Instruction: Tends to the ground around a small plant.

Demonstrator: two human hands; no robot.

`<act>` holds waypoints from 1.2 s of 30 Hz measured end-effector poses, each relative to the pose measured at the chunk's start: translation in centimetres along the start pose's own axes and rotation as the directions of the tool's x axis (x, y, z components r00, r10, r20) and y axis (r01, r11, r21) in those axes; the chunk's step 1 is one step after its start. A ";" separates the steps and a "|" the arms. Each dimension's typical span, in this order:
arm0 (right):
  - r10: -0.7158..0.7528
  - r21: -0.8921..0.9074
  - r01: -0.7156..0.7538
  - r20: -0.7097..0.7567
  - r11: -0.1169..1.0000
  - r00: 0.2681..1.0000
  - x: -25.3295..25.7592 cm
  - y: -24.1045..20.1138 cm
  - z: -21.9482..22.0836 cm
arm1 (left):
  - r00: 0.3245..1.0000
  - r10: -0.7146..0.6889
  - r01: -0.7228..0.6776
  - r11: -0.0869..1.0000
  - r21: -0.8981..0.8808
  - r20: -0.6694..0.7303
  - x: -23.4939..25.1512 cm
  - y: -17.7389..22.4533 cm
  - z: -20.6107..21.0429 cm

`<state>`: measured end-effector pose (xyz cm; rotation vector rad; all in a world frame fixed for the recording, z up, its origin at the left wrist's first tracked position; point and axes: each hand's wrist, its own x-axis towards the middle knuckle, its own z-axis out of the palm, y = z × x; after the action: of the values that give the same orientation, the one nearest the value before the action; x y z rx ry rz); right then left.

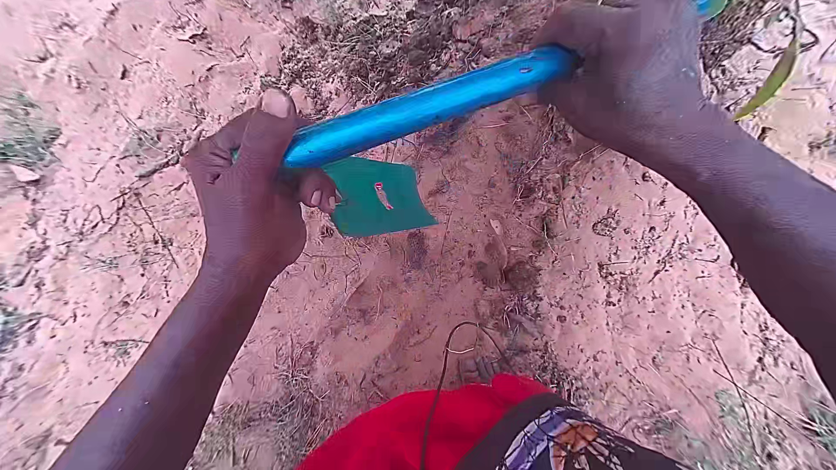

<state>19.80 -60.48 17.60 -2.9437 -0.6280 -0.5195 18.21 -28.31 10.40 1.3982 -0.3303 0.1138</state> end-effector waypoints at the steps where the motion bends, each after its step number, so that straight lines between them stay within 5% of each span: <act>1: -0.056 0.098 0.046 0.100 0.994 0.993 -1.0 -2.3 1.1 | 0.996 -0.085 0.084 0.996 0.038 0.017 -0.8 0.8 -3.9; 3: -0.178 0.364 0.046 0.338 0.930 0.924 -3.2 -5.3 4.1 | 0.968 -0.252 0.252 0.965 0.077 -0.004 -3.4 2.4 -10.8; 5: -0.271 0.560 -0.131 0.577 0.818 0.770 -5.3 -6.2 7.2 | 0.909 -0.413 0.416 0.887 0.200 -0.057 -7.1 4.8 -14.7; 7: -0.255 0.568 -0.340 0.722 0.750 0.643 -8.1 -6.1 10.3 | 0.861 -0.503 0.476 0.742 0.472 -0.078 -11.4 6.2 -17.0; 9: -0.202 0.460 -0.400 0.817 0.793 0.540 -11.3 -6.3 13.2 | 0.832 -0.549 0.426 0.544 0.723 -0.076 -15.1 6.5 -18.3; 11: -0.224 0.388 -0.308 0.862 0.868 0.454 -14.4 -7.8 15.7 | 0.835 -0.550 0.318 0.436 0.842 -0.031 -18.6 5.9 -19.9; 14: -0.259 0.354 -0.213 0.891 0.911 0.372 -16.7 -11.9 18.5 | 0.881 -0.473 0.260 0.435 0.862 -0.027 -21.5 4.5 -23.3; 20: -0.228 0.258 -0.053 0.920 0.965 0.320 -18.8 -15.9 23.4 | 0.863 -0.444 0.441 0.430 0.788 -0.241 -24.3 1.8 -27.9; 24: -0.199 0.211 -0.036 0.956 0.977 0.217 -18.2 -16.7 23.4 | 0.822 -0.473 0.528 0.422 0.737 -0.318 -25.3 0.6 -29.1; 28: -0.210 0.242 -0.078 0.934 0.967 0.290 -18.1 -16.6 22.8 | 0.853 -0.423 0.488 0.443 0.752 -0.305 -26.1 0.0 -29.9; 32: -0.230 0.348 0.015 0.588 0.937 0.776 -16.7 -15.4 21.3 | 0.855 -0.405 0.496 0.461 0.736 -0.323 -26.7 -0.3 -29.9; 33: -0.230 0.335 0.061 0.494 0.940 0.838 -15.5 -14.9 21.3 | 0.851 -0.410 0.504 0.462 0.730 -0.327 -26.6 -0.5 -30.0; 34: -0.219 0.311 0.059 0.509 0.948 0.833 -13.9 -14.6 21.0 | 0.847 -0.418 0.510 0.468 0.721 -0.328 -26.4 -0.7 -30.1; 36: -0.166 0.214 0.011 0.721 0.977 0.673 -10.2 -14.4 20.3 | 0.831 -0.448 0.532 0.466 0.707 -0.330 -26.3 -1.3 -30.6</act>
<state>11.40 -48.14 -4.82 -2.8462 -0.8186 0.7642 -1.46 4.45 -2.72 2.3163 0.2881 -0.1891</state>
